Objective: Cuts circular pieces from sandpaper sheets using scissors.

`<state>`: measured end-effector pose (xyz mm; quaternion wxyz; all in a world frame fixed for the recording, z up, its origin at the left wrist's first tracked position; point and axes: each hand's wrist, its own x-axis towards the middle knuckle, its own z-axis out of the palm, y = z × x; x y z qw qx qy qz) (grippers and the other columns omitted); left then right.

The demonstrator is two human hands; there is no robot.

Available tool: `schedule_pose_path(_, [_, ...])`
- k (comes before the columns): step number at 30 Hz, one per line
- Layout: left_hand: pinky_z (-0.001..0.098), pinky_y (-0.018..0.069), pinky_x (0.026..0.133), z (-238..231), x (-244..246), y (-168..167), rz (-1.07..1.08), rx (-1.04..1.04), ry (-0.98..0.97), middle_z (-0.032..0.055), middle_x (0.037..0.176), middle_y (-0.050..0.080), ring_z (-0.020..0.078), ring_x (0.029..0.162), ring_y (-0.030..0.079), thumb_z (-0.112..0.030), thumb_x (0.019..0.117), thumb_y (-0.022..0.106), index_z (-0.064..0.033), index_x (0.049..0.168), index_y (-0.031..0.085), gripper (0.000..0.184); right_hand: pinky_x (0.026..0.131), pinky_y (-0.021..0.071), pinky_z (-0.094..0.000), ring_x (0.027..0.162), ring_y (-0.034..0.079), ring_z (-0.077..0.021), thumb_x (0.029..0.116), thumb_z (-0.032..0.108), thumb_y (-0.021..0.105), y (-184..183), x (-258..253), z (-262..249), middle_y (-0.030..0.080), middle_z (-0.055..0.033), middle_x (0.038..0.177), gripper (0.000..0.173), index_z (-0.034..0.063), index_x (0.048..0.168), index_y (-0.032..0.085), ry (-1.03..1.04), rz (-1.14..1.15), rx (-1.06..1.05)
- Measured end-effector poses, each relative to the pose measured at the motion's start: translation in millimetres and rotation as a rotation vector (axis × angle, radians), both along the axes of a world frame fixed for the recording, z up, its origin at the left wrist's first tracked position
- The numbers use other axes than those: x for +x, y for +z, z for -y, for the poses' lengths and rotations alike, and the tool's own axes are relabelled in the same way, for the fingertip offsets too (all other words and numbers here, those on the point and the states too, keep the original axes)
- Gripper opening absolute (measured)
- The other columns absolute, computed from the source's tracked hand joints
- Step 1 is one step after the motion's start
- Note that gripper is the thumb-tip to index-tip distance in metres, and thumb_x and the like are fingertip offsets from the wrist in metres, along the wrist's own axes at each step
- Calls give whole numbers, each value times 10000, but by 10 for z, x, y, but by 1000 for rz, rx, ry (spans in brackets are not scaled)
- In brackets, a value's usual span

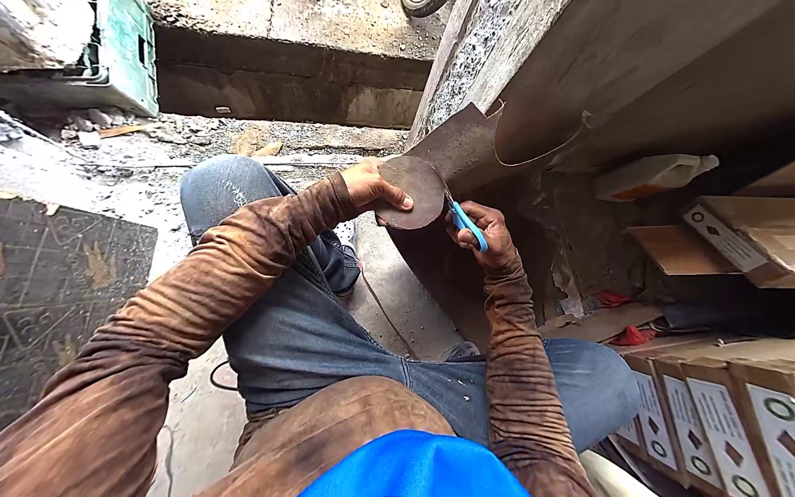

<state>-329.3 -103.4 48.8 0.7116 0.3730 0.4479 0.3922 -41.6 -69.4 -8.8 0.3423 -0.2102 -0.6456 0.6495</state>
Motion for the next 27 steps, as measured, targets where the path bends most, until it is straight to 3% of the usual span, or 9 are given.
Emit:
schedule_pose_path(3, [336, 607, 520, 8, -8, -33, 4, -12, -19, 148, 827, 746, 208, 611, 716, 82, 772, 765, 13, 1017, 654, 277, 569, 514, -231, 595, 585, -69, 841, 505, 800, 52, 34, -2, 640, 3, 723, 546, 53, 1124, 680, 85, 76, -53])
schedule_pose_path(7, [337, 606, 520, 56, 29, -28, 20, -24, -58, 153, 843, 738, 212, 619, 713, 54, 801, 759, 10, 1078, 620, 313, 593, 562, -301, 653, 643, -138, 866, 718, 642, 158, 10, -22, 674, -34, 770, 701, 63, 1115, 666, 151, 135, 5])
schedule_pose_path(15, [327, 598, 499, 35, 13, -12, 56, 23, -92, 145, 812, 740, 201, 596, 709, 62, 797, 735, -1, 1009, 646, 238, 525, 488, -238, 558, 549, -74, 854, 617, 736, 148, 4, 40, 598, 16, 689, 594, 64, 1061, 672, 60, 93, 45])
schedule_pose_path(20, [336, 602, 502, 41, -9, -66, 44, 27, -135, 140, 831, 748, 200, 609, 714, 45, 788, 739, -8, 1004, 657, 237, 555, 496, -209, 641, 592, -55, 867, 437, 801, 81, 88, 33, 673, -9, 814, 514, 8, 1122, 677, 66, 72, 38])
schedule_pose_path(23, [325, 600, 504, 36, -13, -91, 62, 22, -144, 131, 822, 748, 189, 601, 711, 43, 794, 736, -18, 998, 654, 229, 586, 507, -218, 669, 599, -64, 886, 517, 754, 75, 65, 11, 663, -8, 825, 585, 14, 1166, 648, 131, 99, 22])
schedule_pose_path(27, [327, 599, 498, 47, 4, -66, 54, 27, -177, 122, 815, 754, 186, 605, 716, 36, 800, 736, -27, 951, 678, 174, 637, 550, -272, 706, 642, -102, 922, 663, 617, 127, 0, -46, 683, -6, 800, 641, 53, 1110, 673, 218, 80, 65])
